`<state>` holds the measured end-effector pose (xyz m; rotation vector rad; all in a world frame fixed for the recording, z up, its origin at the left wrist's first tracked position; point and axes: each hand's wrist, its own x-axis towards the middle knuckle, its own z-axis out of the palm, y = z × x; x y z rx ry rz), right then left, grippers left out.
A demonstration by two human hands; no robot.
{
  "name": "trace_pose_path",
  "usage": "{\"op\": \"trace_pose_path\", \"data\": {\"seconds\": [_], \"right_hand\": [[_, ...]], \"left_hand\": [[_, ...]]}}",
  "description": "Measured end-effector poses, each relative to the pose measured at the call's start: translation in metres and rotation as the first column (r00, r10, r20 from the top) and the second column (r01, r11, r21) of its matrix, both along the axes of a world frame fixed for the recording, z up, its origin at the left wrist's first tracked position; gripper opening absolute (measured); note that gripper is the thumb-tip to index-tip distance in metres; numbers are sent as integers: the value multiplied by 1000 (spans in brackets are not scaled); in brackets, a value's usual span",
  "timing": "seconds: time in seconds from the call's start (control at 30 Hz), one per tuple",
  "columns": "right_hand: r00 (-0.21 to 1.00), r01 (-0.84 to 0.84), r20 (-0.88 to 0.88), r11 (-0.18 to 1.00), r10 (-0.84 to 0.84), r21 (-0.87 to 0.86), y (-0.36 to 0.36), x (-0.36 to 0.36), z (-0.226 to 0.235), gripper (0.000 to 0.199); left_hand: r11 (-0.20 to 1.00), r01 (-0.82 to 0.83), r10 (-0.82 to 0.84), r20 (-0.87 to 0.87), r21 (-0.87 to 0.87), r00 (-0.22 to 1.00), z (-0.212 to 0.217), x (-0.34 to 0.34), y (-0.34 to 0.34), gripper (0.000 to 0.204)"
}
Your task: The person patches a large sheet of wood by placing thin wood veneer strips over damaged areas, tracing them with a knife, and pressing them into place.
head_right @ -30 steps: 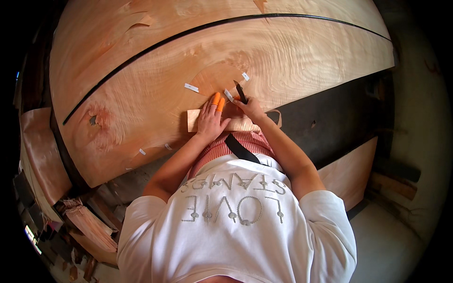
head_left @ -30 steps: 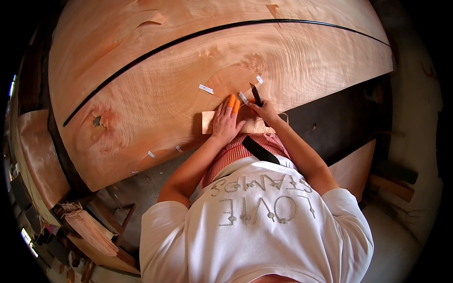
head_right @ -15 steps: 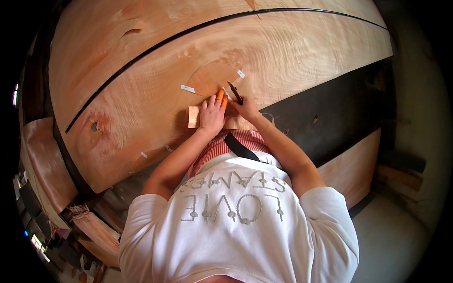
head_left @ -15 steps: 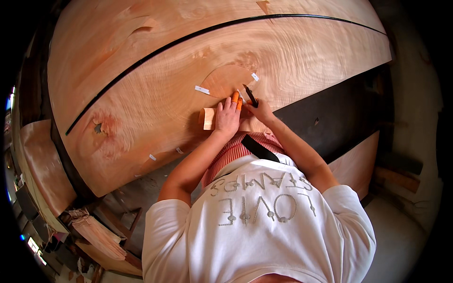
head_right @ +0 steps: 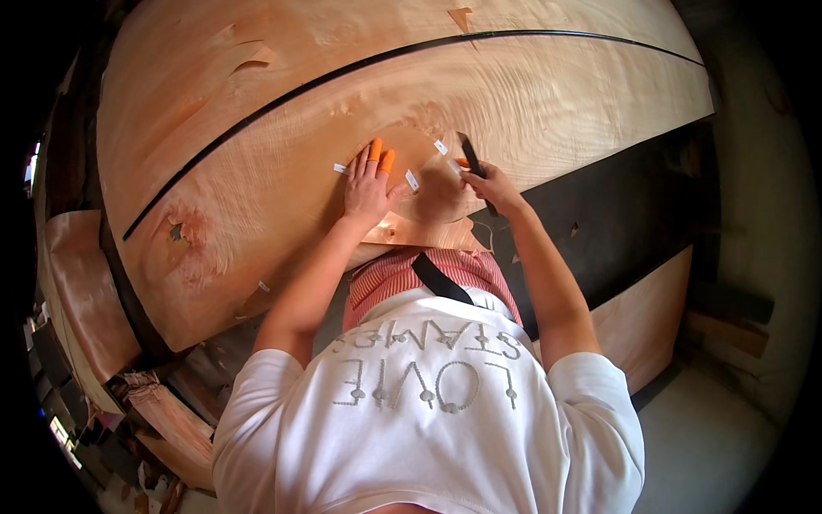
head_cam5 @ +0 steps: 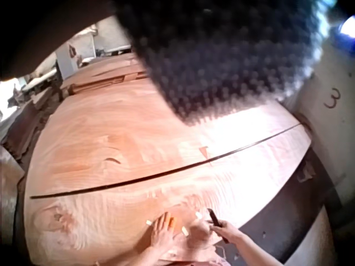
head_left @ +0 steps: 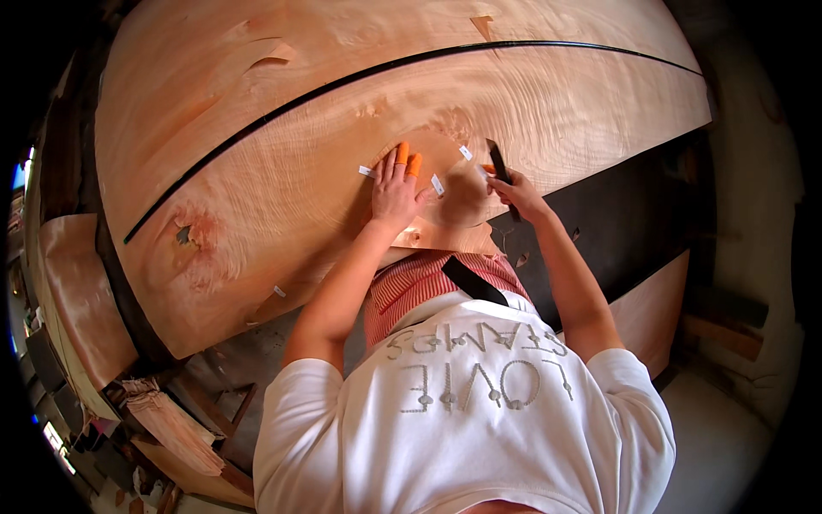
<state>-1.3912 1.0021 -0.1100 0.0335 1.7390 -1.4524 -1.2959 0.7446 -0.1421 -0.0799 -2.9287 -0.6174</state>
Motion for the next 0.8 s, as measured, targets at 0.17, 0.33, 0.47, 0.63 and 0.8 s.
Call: {"op": "trace_pose_path", "data": {"seconds": [0.17, 0.33, 0.47, 0.63, 0.8], "right_hand": [[981, -86, -167, 995, 94, 56, -69, -14, 6, 23], [983, 15, -181, 1000, -12, 13, -123, -29, -6, 21], [978, 114, -194, 981, -83, 155, -143, -38, -20, 18], [986, 159, -68, 986, -155, 58, -134, -48, -45, 17], [987, 76, -151, 979, -47, 189, -150, -39, -26, 19]], "left_hand": [[1000, 7, -6, 31, -28, 999, -2, 2, -6, 64], [997, -42, 42, -3, -70, 999, -4, 0, -10, 65], [992, -101, 101, -14, -80, 995, -10, -8, -27, 67], [990, -112, 111, -17, -81, 994, -10, -11, -26, 66], [987, -144, 142, -27, -69, 989, -13, -9, -25, 62]]}}
